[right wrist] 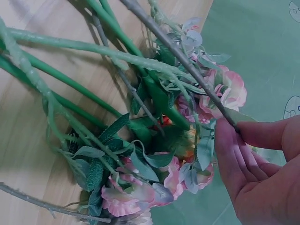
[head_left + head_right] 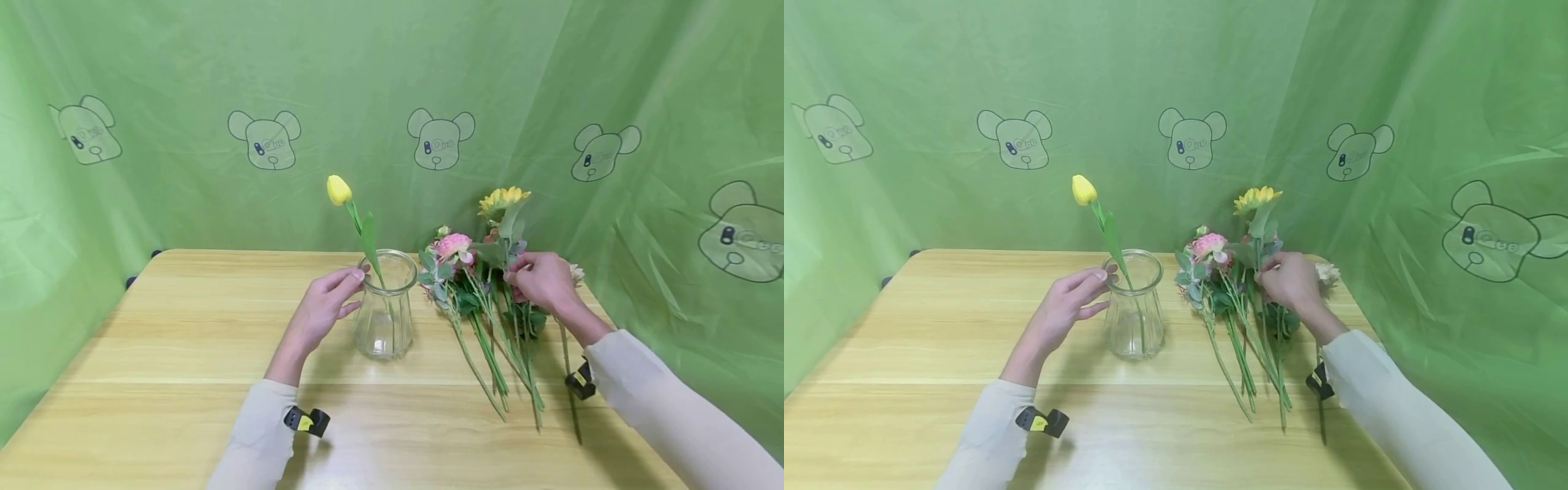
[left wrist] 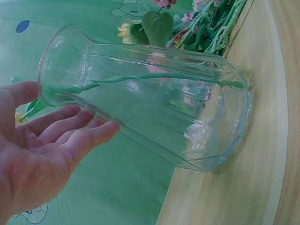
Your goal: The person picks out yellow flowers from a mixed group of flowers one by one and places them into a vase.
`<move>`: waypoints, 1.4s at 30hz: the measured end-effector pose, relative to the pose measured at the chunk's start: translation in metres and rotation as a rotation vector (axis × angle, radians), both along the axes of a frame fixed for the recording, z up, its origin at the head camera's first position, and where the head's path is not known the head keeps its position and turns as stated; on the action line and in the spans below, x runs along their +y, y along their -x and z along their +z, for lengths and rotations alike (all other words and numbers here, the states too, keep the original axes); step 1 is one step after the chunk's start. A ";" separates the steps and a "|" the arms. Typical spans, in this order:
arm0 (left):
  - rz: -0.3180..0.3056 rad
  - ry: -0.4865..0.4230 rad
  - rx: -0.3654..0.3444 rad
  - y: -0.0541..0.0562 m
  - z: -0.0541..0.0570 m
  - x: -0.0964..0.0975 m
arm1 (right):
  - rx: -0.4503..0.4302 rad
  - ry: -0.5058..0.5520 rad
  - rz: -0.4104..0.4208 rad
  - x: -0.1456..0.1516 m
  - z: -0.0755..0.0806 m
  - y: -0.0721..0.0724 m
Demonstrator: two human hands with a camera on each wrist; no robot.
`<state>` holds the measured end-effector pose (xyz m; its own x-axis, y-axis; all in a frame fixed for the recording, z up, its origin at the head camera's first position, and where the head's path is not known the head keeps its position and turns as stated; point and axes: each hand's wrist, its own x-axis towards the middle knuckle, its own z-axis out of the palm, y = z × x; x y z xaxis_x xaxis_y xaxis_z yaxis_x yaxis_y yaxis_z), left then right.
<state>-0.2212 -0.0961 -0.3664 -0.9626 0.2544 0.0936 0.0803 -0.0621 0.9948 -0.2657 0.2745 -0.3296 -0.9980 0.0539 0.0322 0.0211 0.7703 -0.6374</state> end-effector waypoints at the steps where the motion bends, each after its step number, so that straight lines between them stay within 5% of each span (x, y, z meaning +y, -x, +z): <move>1: 0.000 0.001 0.002 0.000 0.000 0.000 | -0.001 0.005 -0.004 -0.001 0.001 0.000; 22: 0.001 0.010 0.013 -0.001 0.002 -0.002 | 0.090 0.141 0.054 -0.036 0.023 -0.009; 42: -0.010 -0.002 0.008 0.002 -0.001 -0.002 | 0.129 0.284 0.054 -0.056 0.046 0.004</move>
